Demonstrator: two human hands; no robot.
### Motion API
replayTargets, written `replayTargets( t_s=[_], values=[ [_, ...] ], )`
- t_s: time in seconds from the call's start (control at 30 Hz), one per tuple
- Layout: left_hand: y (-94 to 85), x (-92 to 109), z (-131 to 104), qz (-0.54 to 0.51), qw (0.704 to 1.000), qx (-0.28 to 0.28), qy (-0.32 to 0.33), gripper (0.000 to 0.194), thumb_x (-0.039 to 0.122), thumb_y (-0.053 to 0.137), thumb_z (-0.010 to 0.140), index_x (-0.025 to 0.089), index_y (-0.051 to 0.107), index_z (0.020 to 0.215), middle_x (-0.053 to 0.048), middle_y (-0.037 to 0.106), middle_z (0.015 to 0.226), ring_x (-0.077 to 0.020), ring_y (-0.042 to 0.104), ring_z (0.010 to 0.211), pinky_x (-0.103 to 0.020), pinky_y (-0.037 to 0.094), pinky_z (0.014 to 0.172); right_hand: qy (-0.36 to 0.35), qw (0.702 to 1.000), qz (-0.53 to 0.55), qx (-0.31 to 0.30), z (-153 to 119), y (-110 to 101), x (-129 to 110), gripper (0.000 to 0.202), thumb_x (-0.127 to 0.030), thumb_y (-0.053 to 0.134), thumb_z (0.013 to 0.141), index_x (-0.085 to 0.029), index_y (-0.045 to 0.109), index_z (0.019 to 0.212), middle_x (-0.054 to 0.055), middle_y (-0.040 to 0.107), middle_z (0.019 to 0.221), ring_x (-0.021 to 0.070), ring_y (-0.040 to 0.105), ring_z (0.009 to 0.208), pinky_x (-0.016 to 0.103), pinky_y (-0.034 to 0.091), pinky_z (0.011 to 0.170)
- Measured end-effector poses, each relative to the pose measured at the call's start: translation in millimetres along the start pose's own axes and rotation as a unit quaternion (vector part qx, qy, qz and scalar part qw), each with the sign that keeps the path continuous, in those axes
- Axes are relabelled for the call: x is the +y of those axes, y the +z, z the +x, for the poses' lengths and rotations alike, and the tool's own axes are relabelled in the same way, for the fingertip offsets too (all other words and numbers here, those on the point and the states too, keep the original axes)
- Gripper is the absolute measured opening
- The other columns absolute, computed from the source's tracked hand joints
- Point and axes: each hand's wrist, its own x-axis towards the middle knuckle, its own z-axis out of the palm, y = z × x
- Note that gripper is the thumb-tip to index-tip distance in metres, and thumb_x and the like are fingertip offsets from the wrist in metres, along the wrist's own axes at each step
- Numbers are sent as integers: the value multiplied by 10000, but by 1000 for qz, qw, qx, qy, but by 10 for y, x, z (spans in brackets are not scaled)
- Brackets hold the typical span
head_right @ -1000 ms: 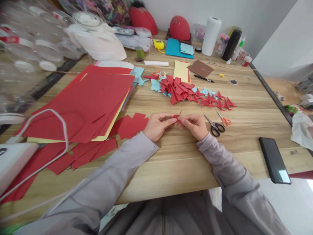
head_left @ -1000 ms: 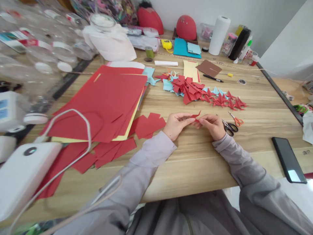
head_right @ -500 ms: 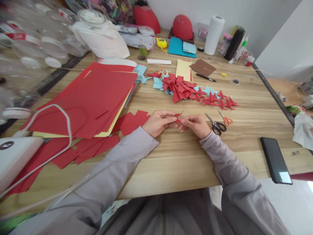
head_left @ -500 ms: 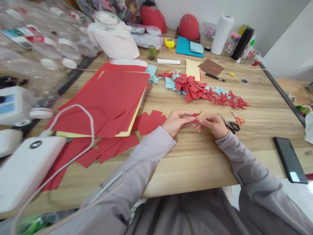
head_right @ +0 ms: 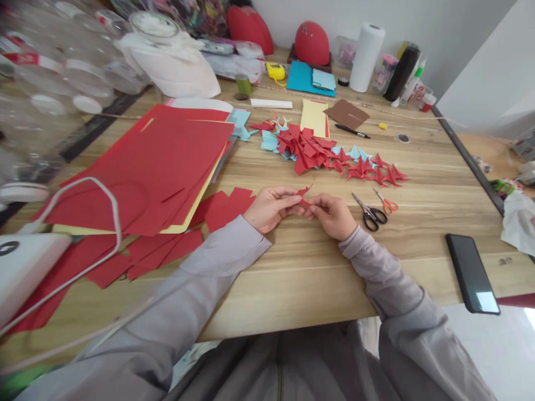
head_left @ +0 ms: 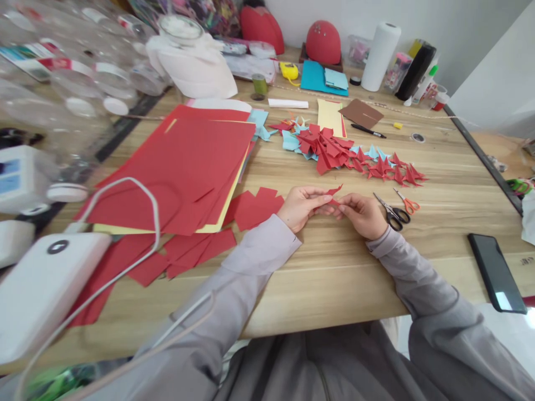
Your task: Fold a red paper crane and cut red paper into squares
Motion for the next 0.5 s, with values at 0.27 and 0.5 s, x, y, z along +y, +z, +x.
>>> replayTargets(
  t_s=[0.27, 0.5],
  values=[
    [1, -11, 8, 9, 1000, 17, 20, 282, 178, 829, 569, 89, 654, 771, -34, 696, 642, -133, 656, 520, -257, 554, 577, 4, 999, 38, 0, -27, -21, -64, 371, -495, 702, 727, -154, 612, 843, 31, 710, 696, 134, 664, 602, 298, 563, 644],
    [20, -80, -5, 50, 998, 25, 37, 379, 269, 856, 504, 102, 648, 774, -29, 696, 621, -133, 648, 519, -281, 550, 605, -18, 997, -70, 14, -30, 43, -27, 387, -546, 620, 784, -161, 611, 747, 28, 678, 650, 131, 634, 577, 276, 545, 588]
  ],
)
